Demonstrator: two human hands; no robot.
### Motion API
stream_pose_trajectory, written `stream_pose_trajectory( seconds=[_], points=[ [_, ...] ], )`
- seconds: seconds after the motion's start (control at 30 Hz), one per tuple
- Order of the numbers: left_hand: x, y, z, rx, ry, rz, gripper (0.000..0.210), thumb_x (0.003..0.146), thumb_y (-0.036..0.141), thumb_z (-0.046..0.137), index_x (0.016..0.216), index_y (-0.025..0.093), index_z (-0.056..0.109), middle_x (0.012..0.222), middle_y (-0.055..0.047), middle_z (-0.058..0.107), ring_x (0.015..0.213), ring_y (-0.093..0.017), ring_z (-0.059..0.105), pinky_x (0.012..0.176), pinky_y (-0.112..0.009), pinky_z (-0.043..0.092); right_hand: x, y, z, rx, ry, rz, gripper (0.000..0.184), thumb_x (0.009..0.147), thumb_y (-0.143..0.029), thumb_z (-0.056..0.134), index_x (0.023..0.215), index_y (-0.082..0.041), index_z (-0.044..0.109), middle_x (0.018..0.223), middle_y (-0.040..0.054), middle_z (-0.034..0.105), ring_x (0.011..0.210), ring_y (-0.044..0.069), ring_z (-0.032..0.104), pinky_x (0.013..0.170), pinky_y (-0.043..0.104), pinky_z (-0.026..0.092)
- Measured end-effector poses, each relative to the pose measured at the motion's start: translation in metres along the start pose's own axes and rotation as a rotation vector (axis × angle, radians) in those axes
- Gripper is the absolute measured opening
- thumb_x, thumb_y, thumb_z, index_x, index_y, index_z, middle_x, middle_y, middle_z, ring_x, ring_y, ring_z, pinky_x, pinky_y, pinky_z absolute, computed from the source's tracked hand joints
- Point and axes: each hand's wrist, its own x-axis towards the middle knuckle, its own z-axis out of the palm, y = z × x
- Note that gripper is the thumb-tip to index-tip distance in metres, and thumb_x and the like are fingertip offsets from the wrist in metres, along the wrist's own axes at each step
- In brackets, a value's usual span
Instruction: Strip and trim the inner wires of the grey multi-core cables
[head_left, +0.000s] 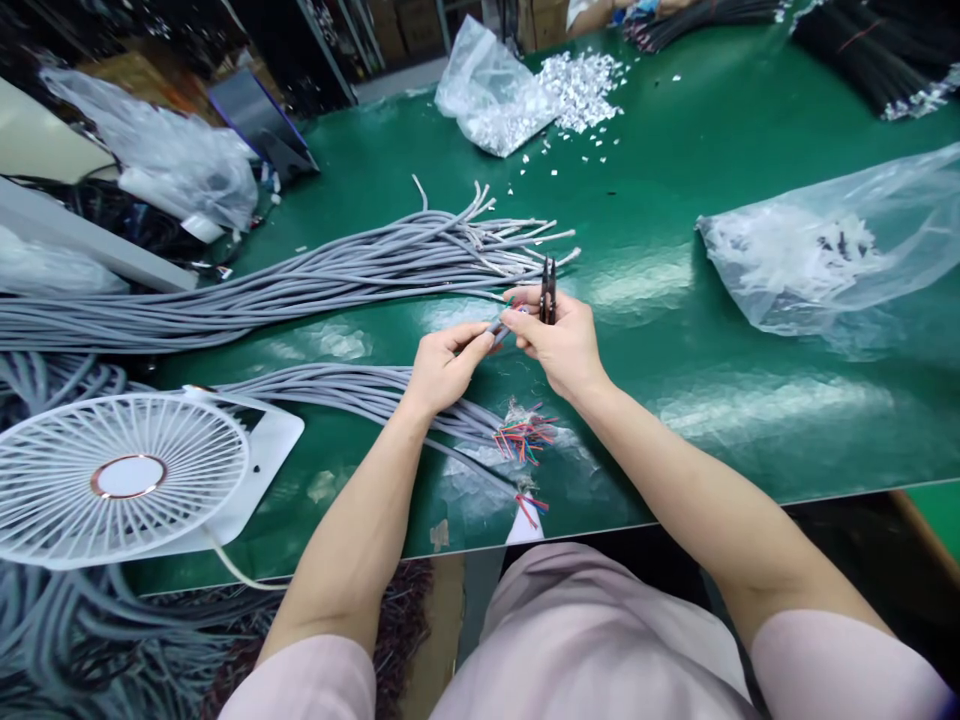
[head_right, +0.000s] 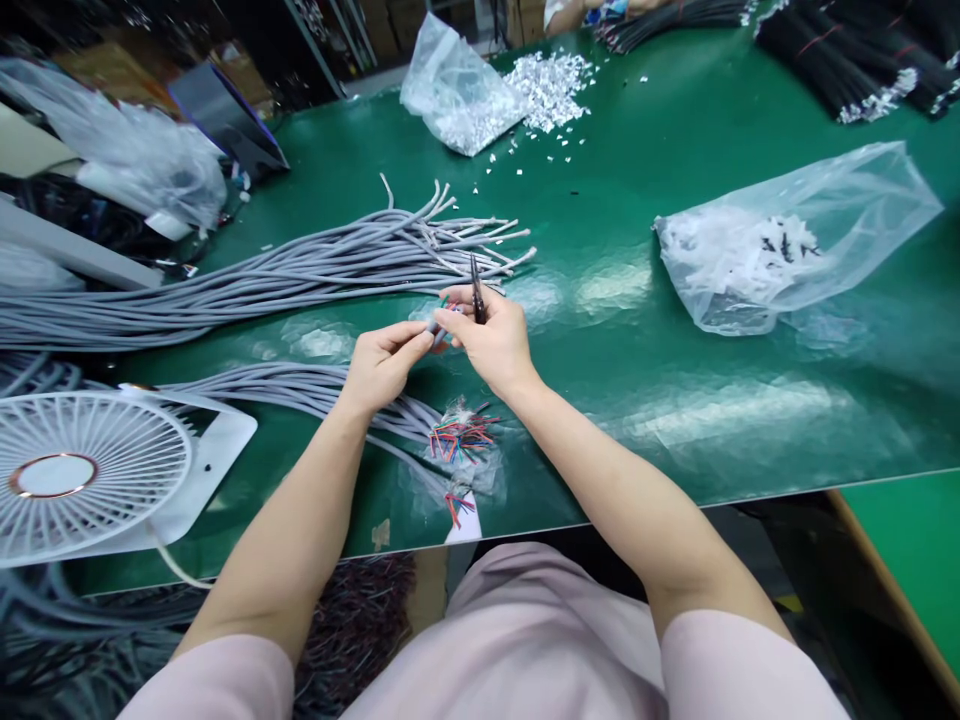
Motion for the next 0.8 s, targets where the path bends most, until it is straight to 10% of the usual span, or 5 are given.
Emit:
stream_pose_trajectory(
  seconds=[0.8],
  points=[
    [0.0009, 0.001, -0.0085, -0.131, -0.139, -0.052, 0.038, 0.081, 0.049, 0.063, 0.091, 0.013, 0.072, 0.078, -0.007, 0.074, 0.071, -0.019, 0.068, 0.072, -0.029, 0.054, -0.006, -0.0026, 0.0017, 0.038, 0.032, 0.015, 0.02, 0.066, -0.028, 0.074, 0.079, -0.015, 0.066, 0.06, -0.0047, 0.057, 0.046, 0.004, 0.047, 0.042, 0.017, 0.036]
  ],
)
